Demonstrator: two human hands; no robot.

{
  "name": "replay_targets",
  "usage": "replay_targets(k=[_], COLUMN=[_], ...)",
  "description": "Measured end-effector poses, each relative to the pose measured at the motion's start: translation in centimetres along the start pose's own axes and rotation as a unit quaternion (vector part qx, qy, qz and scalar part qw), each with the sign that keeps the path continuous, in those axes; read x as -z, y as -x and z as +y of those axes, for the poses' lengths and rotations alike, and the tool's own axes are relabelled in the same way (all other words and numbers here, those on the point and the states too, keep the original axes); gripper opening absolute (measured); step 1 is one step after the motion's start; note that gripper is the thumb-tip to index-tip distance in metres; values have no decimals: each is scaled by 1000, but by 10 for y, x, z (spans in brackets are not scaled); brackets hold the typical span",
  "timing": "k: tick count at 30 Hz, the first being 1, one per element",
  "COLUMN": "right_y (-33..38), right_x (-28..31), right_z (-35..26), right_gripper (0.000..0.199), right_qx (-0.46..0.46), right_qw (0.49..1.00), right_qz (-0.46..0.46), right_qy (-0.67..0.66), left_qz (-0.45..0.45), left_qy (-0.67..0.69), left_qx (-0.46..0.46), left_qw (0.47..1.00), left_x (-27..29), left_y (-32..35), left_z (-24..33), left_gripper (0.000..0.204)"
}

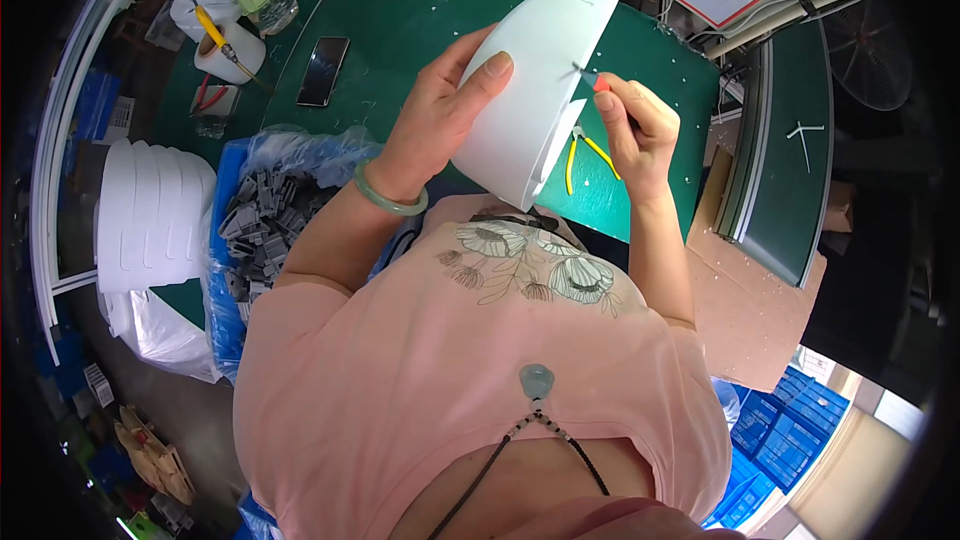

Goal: Inspect, trim flash from plastic parts with nippers, and clean with an air nozzle.

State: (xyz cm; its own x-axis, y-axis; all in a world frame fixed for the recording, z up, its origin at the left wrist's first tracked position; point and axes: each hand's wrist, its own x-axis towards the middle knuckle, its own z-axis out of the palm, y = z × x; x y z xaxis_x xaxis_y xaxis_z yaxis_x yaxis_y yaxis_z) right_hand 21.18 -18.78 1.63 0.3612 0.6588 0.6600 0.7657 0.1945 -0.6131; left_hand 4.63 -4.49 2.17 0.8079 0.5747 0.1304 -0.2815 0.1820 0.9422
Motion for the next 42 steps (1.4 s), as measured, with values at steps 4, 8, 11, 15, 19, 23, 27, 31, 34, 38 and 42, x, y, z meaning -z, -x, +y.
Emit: replay_targets(k=[4, 8, 11, 15, 19, 23, 27, 31, 34, 38, 42], right_y=[-8, -51, -54, -40, -20, -43, -66, -14, -32, -51, -99], right_x=[5, 26, 87, 6, -32, -45, -11, 28, -17, -47, -34], right_z=[20, 85, 155, 46, -11, 4, 77, 181, 52, -24, -20], right_gripper=[20, 33, 37, 40, 36, 29, 24, 44, 40, 21, 32], right_qx=[-36, -228, -292, -253, -198, -199, -389, -297, -320, -256, -288], right_qw=[999, 973, 934, 966, 953, 972, 869, 942, 937, 922, 850], right_qz=[4, 33, 21, 17, 0, 31, 134, 25, -32, -176, -75], right_qy=[-15, 20, 202, -53, -229, -122, -273, 157, -141, -230, -434], left_qz=[-6, -8, -22, 42, 39, 34, 32, 38, 87, 39, -74], left_qy=[-12, -58, -44, -58, -75, -141, -167, -149, -185, -32, 10], left_qx=[-4, -28, -33, -38, -56, -88, -115, -120, -106, -66, -141], left_qw=[1000, 998, 998, 997, 995, 986, 979, 981, 973, 997, 987], left_x=[3, 11, 4, 23, 21, 16, 18, 23, 38, 43, 37], left_y=[7, 19, 16, 22, 16, 16, 19, 7, 7, -9, -17], left_z=[2, 0, 2, -2, -7, -12, -10, 4, -1, 7, -4], left_gripper=[47, 47, 46, 47, 50, 54, 55, 54, 53, 63, 67])
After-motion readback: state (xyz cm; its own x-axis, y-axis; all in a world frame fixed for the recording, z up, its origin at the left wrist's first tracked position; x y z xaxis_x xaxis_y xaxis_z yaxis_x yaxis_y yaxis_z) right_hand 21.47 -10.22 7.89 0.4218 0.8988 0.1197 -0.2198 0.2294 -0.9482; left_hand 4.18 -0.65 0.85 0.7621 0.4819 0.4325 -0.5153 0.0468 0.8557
